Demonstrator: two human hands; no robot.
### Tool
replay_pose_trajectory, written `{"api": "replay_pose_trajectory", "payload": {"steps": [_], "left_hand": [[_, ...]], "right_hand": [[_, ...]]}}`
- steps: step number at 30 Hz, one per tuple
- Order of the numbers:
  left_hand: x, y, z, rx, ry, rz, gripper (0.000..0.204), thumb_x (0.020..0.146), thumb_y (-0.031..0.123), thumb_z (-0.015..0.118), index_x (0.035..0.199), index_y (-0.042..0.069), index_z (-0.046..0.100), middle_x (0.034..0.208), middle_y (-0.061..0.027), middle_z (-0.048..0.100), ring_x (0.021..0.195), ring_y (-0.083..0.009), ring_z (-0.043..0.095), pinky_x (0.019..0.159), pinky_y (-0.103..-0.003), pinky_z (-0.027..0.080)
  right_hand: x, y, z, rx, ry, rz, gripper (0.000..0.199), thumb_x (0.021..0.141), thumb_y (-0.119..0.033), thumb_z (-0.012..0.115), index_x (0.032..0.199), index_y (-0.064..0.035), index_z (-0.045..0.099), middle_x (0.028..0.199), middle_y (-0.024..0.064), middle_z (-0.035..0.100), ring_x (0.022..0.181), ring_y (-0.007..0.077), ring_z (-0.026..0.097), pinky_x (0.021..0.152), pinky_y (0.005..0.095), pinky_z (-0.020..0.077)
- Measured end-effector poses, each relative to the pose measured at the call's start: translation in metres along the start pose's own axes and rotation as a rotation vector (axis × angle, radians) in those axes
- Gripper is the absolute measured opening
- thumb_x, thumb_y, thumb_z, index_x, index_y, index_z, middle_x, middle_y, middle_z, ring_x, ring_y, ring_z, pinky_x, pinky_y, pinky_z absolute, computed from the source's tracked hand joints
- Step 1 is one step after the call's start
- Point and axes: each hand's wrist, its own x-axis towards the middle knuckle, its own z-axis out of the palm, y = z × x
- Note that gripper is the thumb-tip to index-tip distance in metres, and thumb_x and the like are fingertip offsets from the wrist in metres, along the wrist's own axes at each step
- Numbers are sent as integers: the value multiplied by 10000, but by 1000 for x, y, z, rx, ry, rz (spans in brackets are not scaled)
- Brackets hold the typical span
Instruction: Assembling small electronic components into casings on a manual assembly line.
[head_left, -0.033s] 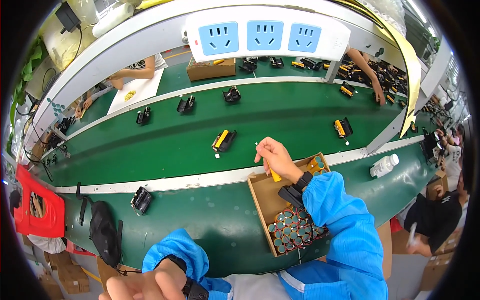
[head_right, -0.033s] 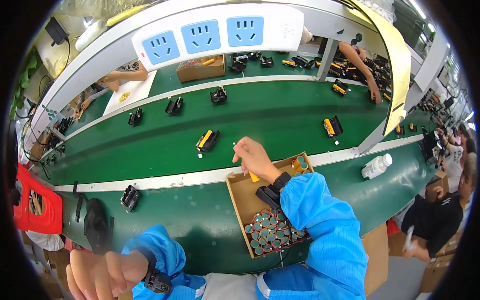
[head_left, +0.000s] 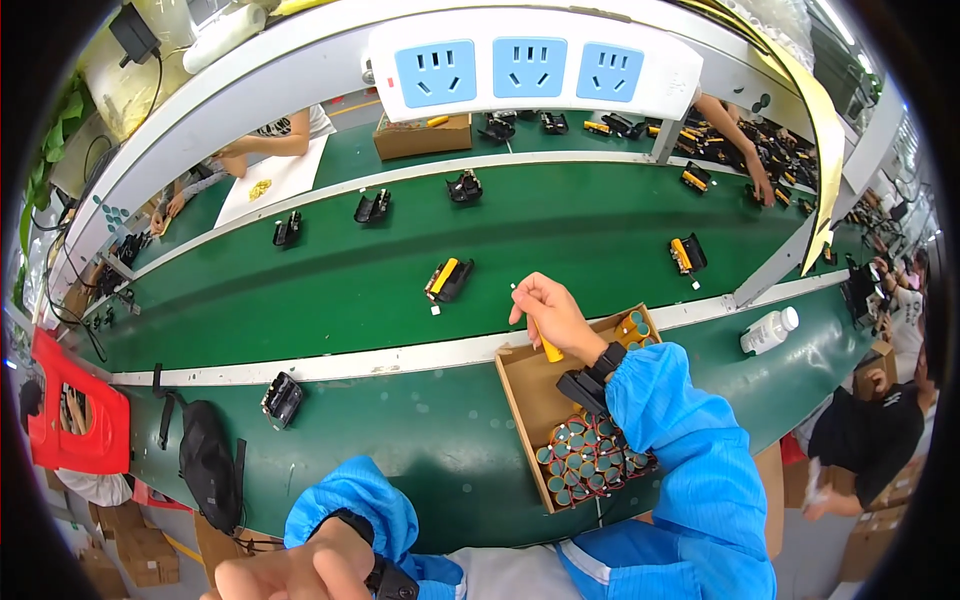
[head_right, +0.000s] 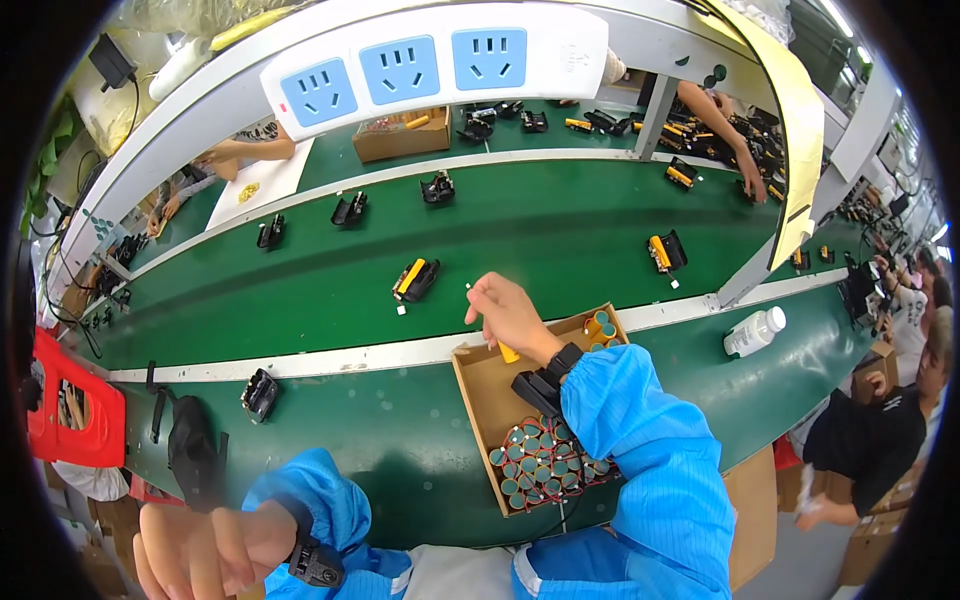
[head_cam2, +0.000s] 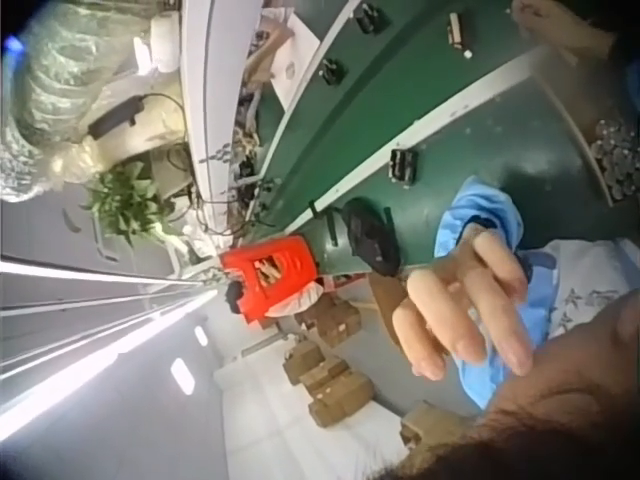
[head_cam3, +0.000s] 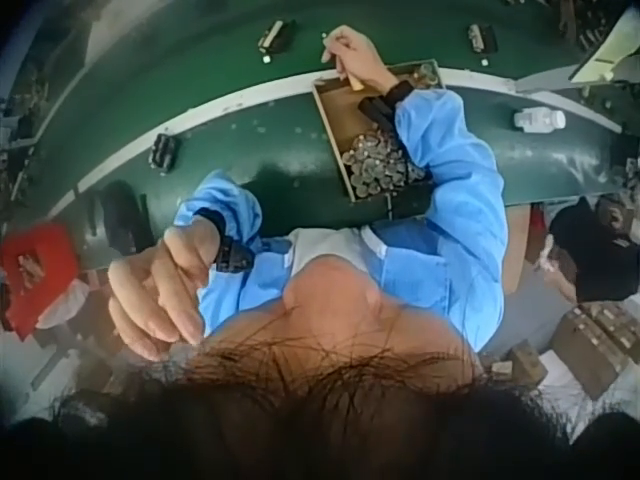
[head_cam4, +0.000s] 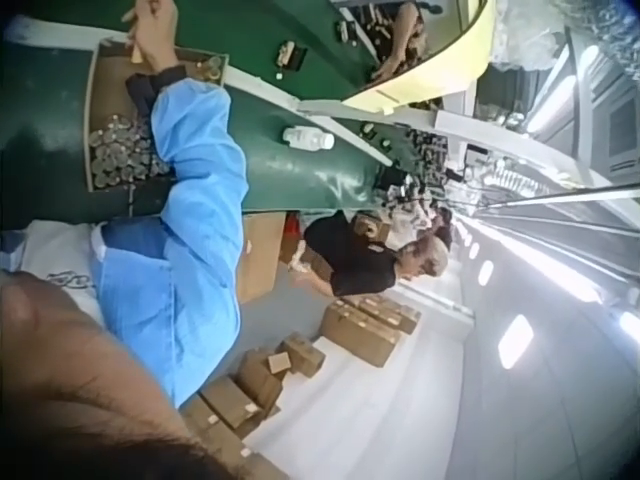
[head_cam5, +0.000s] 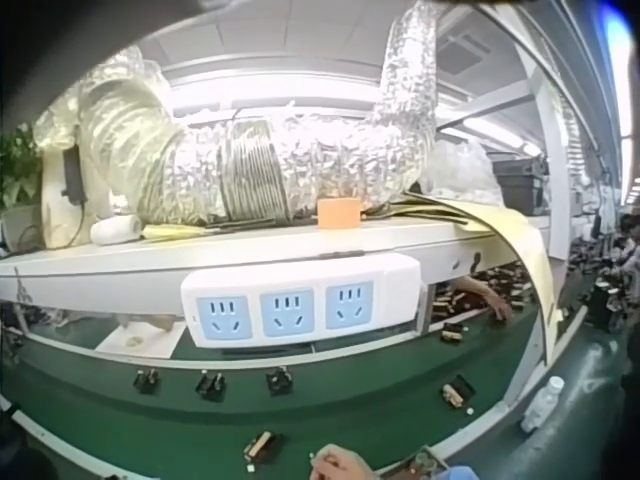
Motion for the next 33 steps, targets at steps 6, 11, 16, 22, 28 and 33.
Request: {"api": "replay_pose_trajectory", "payload": {"steps": [6, 11, 16, 22, 28, 33], "left_hand": [[1, -21, -29, 85, 90, 73, 186, 944, 279, 619, 1039, 122, 586, 981, -79, 550, 913, -230, 628, 766, -342, 368], [15, -99, -149, 608, 414, -467, 168, 961, 181, 592, 978, 14, 596, 808, -101, 655, 754, -190, 635, 659, -314, 493], [-39, -206, -347, 1316, 201, -866, 307, 920, 76, 559, 1224, 46, 592, 996, -126, 707, 918, -262, 681, 871, -387, 505], [-38, -288, -399, 1824, -150, -1129, 369, 871, 23, 527, 1221, 102, 615, 1048, -152, 694, 993, -357, 655, 937, -513, 457], [-24, -301, -415, 2076, -459, -1114, 194, 846, 86, 570, 1008, 118, 671, 1072, -166, 647, 1020, -316, 631, 887, -466, 460], [-28, -232, -392, 2154, -419, -676, 106, 758, 97, 635, 846, 106, 694, 969, -139, 616, 999, -323, 594, 854, -450, 445]], "right_hand": [[1, -4, 0, 6, -17, 19, 143, 1022, -172, 503, 948, -50, 504, 780, 61, 659, 449, 75, 517, 380, 227, 437], [0, -1, -5, 2, -14, 43, 133, 1020, -163, 502, 953, -48, 508, 788, 63, 664, 457, 75, 522, 383, 228, 439], [7, -6, 21, 38, -57, -7, 123, 1016, -160, 506, 961, -49, 510, 790, 63, 667, 458, 70, 522, 384, 225, 438], [4, -6, 23, 32, -57, 38, 130, 1014, -176, 512, 967, -56, 506, 798, 59, 670, 456, 64, 519, 389, 218, 437], [12, -7, 16, 54, -90, 55, 134, 1014, -184, 511, 970, -58, 503, 813, 61, 673, 461, 65, 525, 394, 216, 439], [10, -6, 12, 38, -73, 67, 130, 1012, -179, 514, 973, -55, 504, 825, 66, 678, 462, 67, 527, 395, 216, 441]]}}
